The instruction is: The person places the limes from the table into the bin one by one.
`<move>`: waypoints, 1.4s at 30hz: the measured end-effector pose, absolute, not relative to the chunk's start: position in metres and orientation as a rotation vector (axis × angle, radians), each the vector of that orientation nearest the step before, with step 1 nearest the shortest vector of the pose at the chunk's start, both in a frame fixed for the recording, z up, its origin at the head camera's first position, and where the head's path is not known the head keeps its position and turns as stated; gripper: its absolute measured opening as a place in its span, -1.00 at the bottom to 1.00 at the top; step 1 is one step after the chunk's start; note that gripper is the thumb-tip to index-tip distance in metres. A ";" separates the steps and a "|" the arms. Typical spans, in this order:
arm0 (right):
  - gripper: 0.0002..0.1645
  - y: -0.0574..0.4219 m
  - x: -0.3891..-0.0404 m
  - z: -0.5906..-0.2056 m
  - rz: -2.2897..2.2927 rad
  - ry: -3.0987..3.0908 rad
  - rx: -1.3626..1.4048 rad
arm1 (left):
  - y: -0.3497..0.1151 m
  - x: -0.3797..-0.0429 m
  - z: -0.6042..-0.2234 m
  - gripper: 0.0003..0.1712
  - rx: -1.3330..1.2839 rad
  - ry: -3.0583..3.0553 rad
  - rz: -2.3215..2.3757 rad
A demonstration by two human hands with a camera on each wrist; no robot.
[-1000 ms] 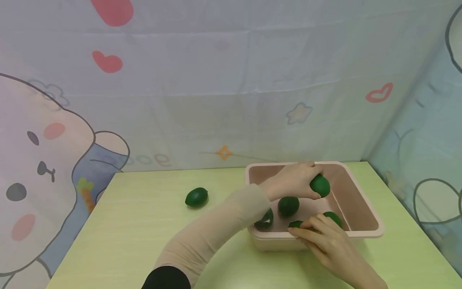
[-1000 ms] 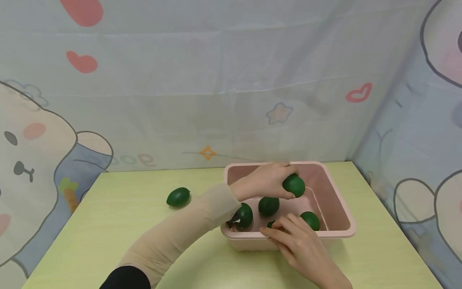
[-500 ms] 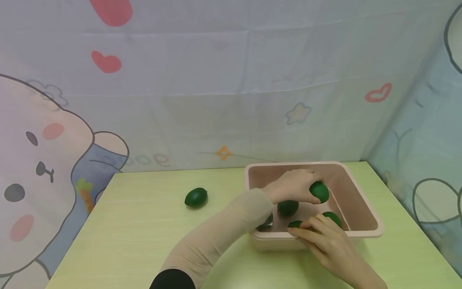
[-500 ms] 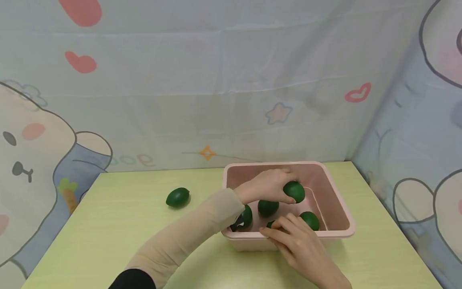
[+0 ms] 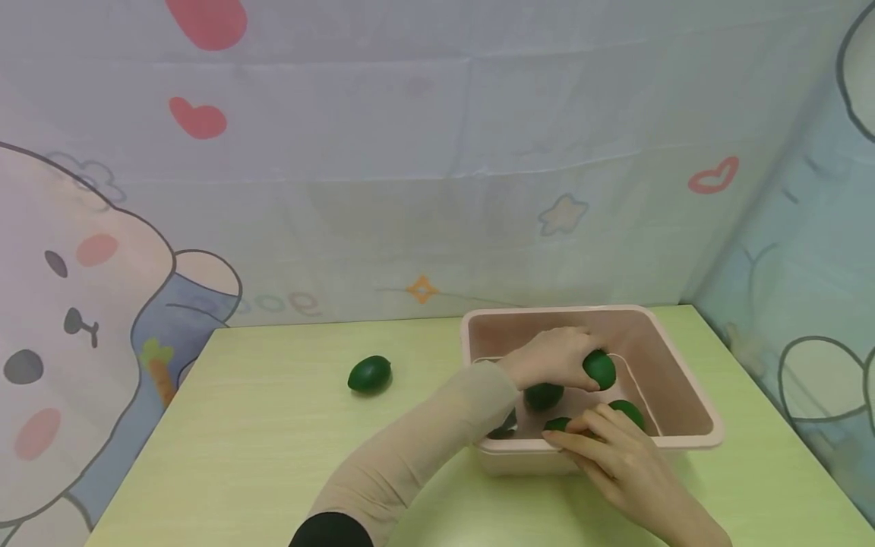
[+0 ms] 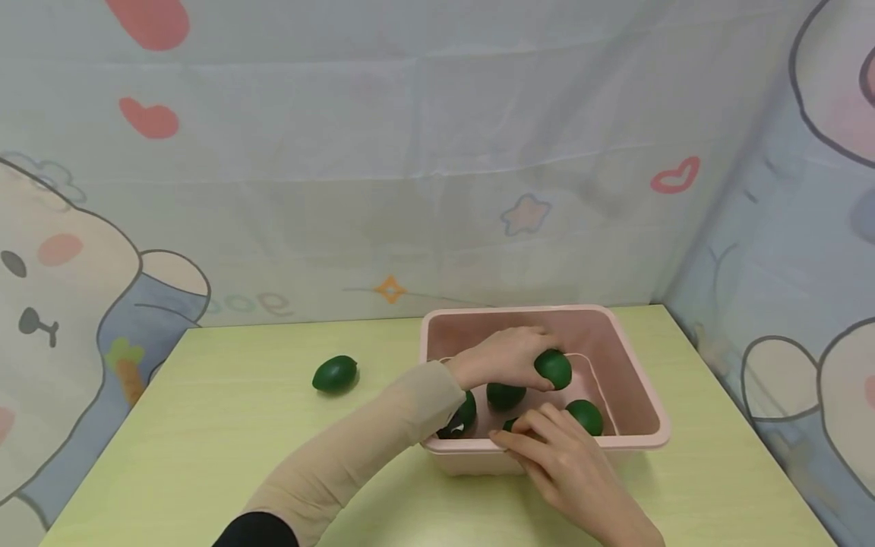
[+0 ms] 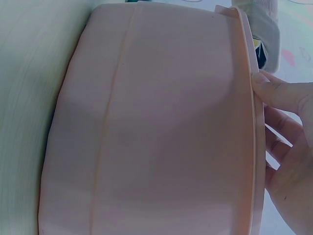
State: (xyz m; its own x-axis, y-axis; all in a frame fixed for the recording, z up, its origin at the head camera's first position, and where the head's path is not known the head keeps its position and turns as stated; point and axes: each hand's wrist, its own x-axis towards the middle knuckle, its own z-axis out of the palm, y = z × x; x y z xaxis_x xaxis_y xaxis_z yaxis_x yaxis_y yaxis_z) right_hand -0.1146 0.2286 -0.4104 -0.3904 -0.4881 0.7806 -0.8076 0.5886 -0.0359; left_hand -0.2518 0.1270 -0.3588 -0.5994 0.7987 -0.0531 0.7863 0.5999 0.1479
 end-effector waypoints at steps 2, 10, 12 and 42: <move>-0.56 0.228 -0.115 -0.410 0.539 -2.063 1.028 | 0.127 -0.252 -0.359 -0.43 1.326 2.706 0.177; -0.57 0.227 -0.113 -0.410 0.537 -2.080 1.021 | 0.125 -0.248 -0.350 -0.48 1.248 2.724 0.257; -0.57 0.227 -0.113 -0.409 0.538 -2.074 1.021 | 0.125 -0.247 -0.347 -0.48 1.255 2.725 0.264; -0.57 0.227 -0.114 -0.408 0.560 -2.044 1.047 | 0.076 -0.210 -0.297 -0.48 1.398 2.907 0.345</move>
